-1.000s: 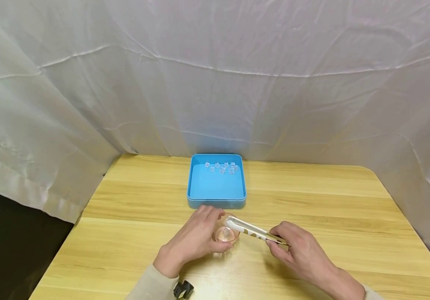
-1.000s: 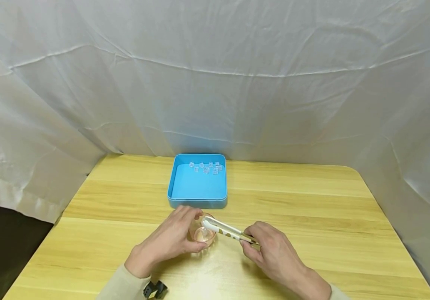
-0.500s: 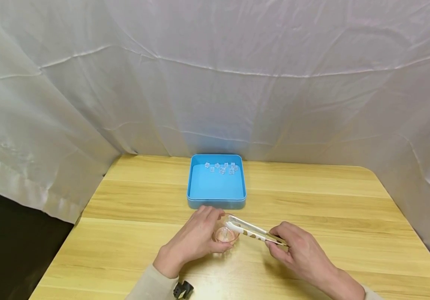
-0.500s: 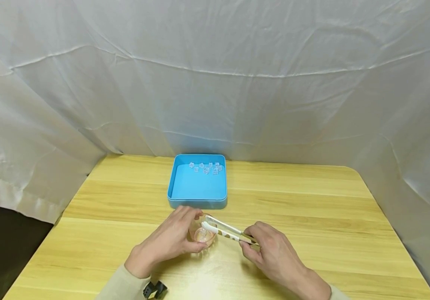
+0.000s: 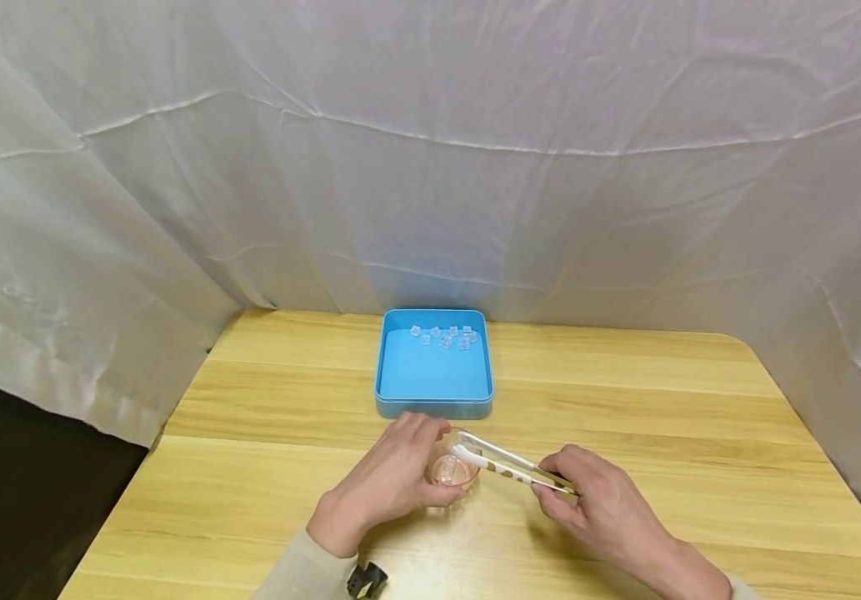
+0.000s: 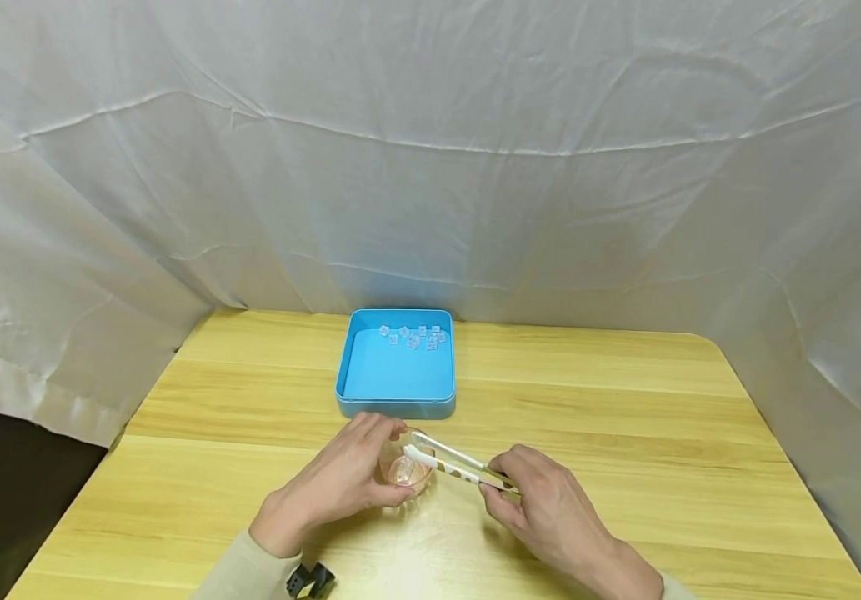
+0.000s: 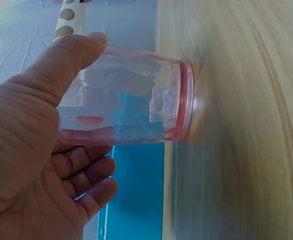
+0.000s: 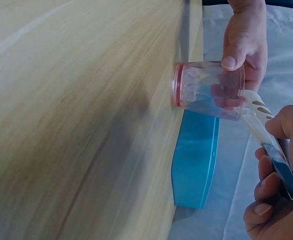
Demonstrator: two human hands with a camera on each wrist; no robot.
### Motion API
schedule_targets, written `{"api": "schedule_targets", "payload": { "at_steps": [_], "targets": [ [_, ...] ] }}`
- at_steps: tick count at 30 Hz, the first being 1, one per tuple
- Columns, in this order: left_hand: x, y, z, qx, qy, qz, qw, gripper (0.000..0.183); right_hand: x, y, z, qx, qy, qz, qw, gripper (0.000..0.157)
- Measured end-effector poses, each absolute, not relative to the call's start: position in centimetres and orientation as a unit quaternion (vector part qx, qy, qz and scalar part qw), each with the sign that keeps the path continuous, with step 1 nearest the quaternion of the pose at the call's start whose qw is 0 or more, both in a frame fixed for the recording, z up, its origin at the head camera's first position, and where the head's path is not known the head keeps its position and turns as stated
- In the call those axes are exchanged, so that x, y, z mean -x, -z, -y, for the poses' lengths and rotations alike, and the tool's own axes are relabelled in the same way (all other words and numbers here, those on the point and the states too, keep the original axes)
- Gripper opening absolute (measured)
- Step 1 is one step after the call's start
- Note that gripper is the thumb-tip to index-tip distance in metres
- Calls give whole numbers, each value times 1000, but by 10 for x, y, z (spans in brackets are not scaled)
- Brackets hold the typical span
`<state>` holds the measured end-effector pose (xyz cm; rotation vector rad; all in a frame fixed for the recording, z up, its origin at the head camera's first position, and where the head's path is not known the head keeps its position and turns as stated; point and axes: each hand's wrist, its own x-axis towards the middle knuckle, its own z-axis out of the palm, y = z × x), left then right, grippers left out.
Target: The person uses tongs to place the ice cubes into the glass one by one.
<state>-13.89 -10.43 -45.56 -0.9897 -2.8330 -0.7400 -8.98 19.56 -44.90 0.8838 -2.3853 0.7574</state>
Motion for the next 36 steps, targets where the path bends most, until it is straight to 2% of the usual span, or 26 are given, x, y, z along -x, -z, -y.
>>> {"api": "schedule_targets", "payload": {
  "at_steps": [8,28,36],
  "targets": [
    [139,456,104,319,238,917,27,72,91,452,-197,-330,-287,866,242,7],
    [140,457,105,315,234,919,25,72,91,451,-197,-327,-285,868,241,10],
    [140,458,105,318,235,918,28,72,100,446,-201,-330,-283,860,267,8]
  ]
}}
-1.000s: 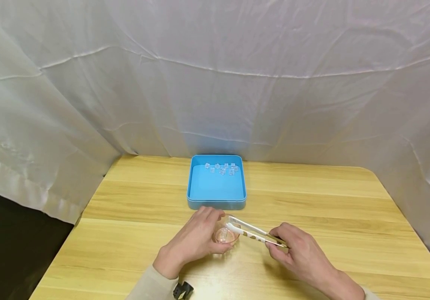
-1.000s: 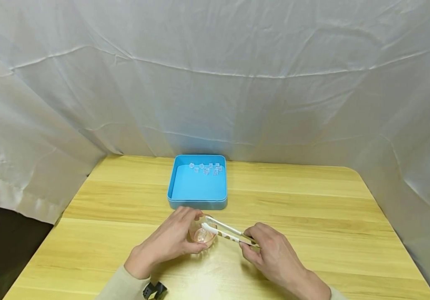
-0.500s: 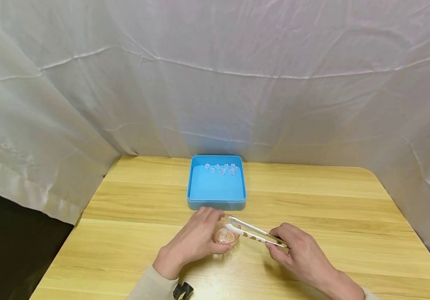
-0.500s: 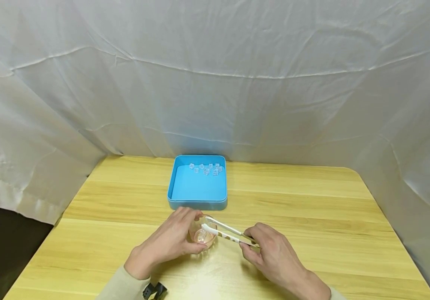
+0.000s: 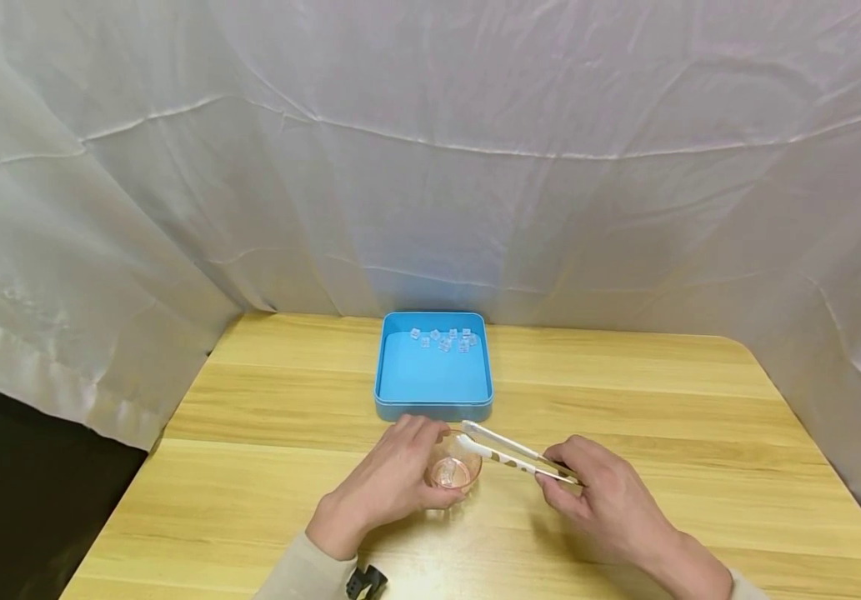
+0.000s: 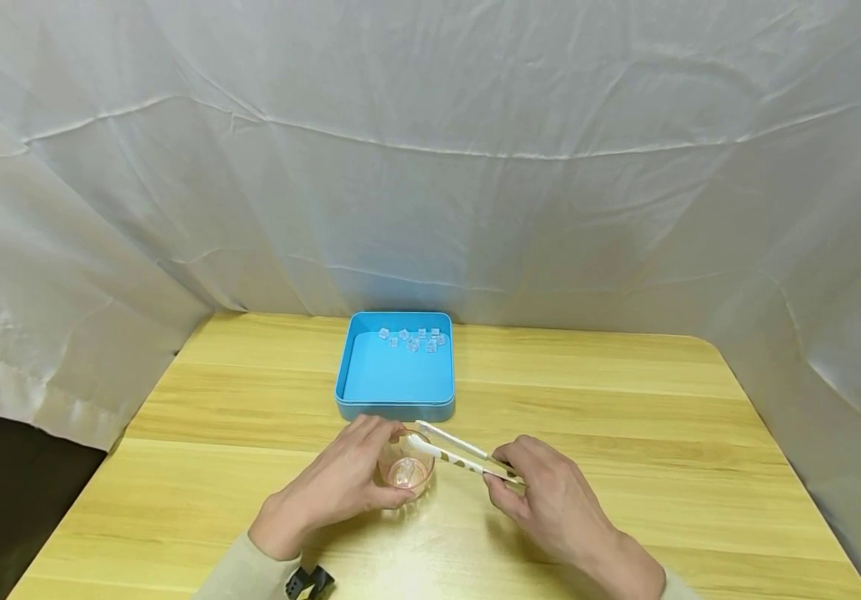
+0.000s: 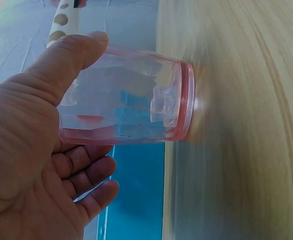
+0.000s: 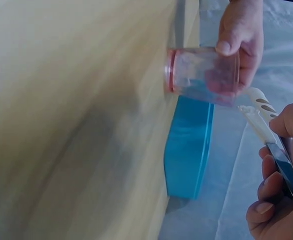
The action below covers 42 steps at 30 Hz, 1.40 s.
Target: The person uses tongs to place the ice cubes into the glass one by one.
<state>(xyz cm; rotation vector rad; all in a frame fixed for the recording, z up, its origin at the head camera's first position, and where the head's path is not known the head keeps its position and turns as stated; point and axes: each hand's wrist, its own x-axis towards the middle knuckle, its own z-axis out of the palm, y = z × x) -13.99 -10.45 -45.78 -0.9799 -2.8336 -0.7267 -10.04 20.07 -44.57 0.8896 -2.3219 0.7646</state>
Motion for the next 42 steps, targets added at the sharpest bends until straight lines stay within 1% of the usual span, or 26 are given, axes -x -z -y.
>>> {"api": "schedule_targets", "payload": {
  "at_steps": [4,11,23,35,42],
  "targets": [
    [139,458,104,319,236,917,28,73,108,438,-202,-322,-271,866,270,9],
    [140,458,103,324,238,915,30,74,125,426,-199,-302,-246,883,262,19],
    [139,457,103,321,240,916,27,75,161,409,-183,-248,-226,911,238,13],
    [140,458,103,320,245,915,24,73,199,397,-170,-169,-206,948,177,14],
    [140,458,104,319,246,915,26,73,220,396,-164,-141,-165,966,140,19]
  ]
}}
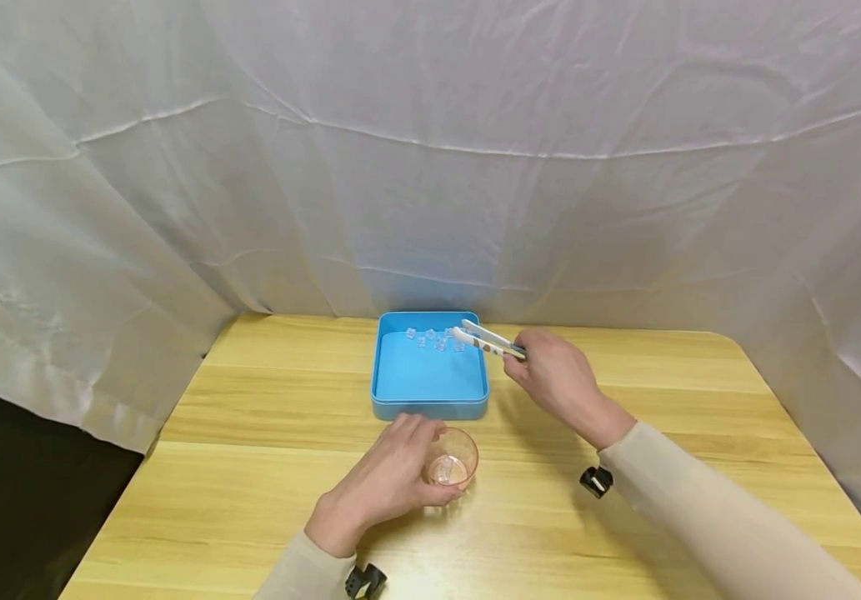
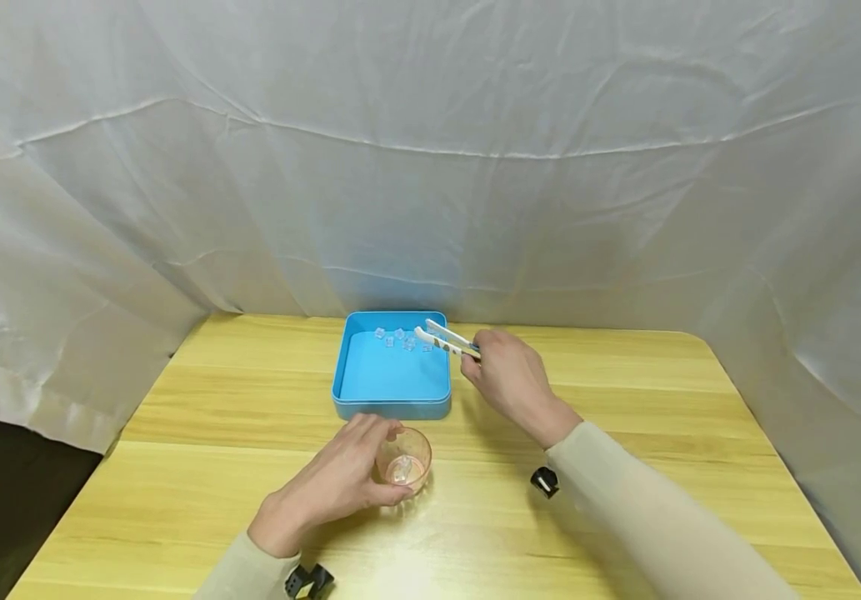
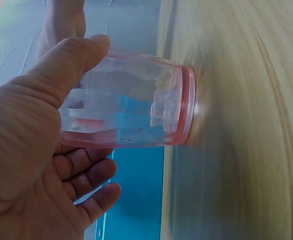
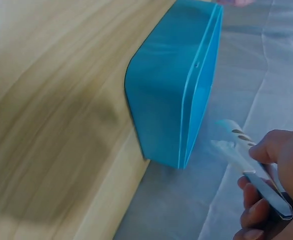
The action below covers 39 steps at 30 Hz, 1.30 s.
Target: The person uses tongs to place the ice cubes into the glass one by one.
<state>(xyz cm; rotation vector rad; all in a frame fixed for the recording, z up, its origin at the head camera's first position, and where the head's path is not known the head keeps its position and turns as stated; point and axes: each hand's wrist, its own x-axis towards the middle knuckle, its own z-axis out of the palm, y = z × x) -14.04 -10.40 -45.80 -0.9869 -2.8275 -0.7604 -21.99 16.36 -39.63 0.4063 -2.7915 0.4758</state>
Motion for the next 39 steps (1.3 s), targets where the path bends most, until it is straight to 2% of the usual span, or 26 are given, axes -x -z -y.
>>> {"api": "schedule_targets", "payload": {
  "at_steps": [12,20,39],
  "targets": [
    [139,459,105,315,253,915,26,73,242,409,-140,-157,-66,974,147,27],
    [138,458,104,314,254,915,28,72,246,415,-126,-186,17,969,163,26],
    [137,457,103,322,250,913,23,74,248,415,-112,-136,13,988,76,20]
  ]
}}
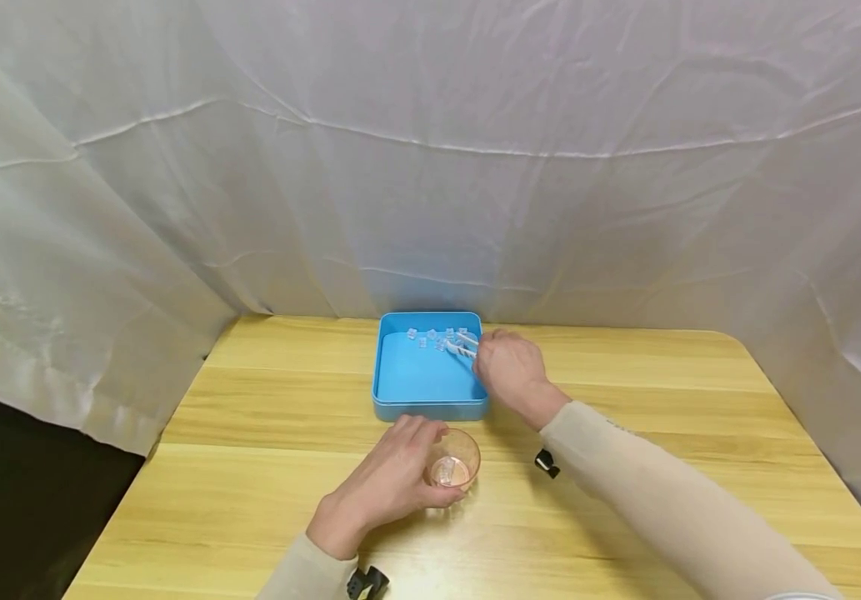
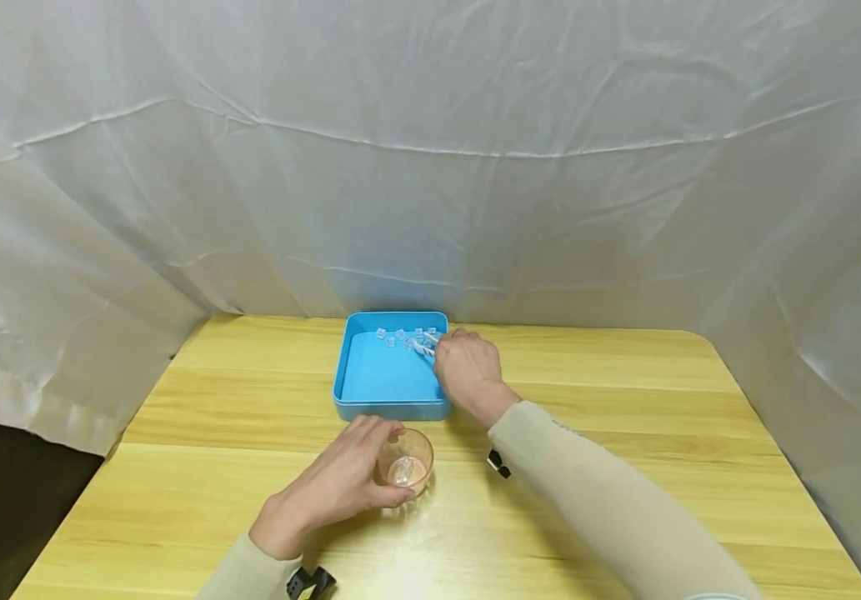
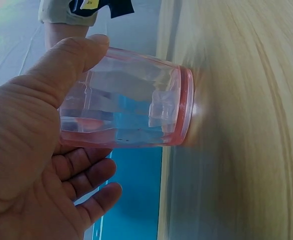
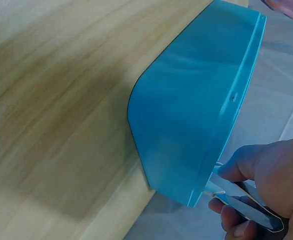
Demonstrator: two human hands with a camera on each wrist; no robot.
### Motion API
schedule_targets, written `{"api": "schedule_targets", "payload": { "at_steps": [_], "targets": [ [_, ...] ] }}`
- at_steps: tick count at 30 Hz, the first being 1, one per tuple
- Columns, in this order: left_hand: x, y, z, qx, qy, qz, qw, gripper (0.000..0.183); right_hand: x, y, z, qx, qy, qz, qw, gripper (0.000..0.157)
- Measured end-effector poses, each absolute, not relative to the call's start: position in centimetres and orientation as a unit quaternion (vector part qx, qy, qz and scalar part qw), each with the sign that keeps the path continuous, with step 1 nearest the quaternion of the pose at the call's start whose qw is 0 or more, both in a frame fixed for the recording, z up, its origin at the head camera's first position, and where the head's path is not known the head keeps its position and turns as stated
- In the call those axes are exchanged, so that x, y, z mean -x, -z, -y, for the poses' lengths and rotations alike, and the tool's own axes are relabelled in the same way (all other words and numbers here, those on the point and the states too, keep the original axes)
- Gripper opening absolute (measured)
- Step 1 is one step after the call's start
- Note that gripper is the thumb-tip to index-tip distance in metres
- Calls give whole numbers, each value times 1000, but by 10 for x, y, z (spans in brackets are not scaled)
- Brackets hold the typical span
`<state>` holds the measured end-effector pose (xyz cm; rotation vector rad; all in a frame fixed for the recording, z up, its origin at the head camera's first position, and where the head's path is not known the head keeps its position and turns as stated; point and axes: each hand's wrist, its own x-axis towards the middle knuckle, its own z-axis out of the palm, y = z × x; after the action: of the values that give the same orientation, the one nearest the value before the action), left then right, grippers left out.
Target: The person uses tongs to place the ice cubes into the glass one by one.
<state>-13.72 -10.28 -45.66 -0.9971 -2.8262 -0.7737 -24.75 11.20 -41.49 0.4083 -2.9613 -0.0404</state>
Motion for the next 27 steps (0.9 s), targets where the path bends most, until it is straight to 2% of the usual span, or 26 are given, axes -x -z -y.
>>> {"api": "schedule_targets", "payload": {
  "at_steps": [12,19,27],
  "targets": [
    [136,456,104,320,250,913,20,75,235,417,-108,-140,0,988,69,20],
    [137,456,104,322,251,913,27,74,223,415,-106,-159,-10,984,85,27],
    [137,457,105,325,254,911,33,72,220,417,-107,-171,-15,981,95,26]
  ]
}}
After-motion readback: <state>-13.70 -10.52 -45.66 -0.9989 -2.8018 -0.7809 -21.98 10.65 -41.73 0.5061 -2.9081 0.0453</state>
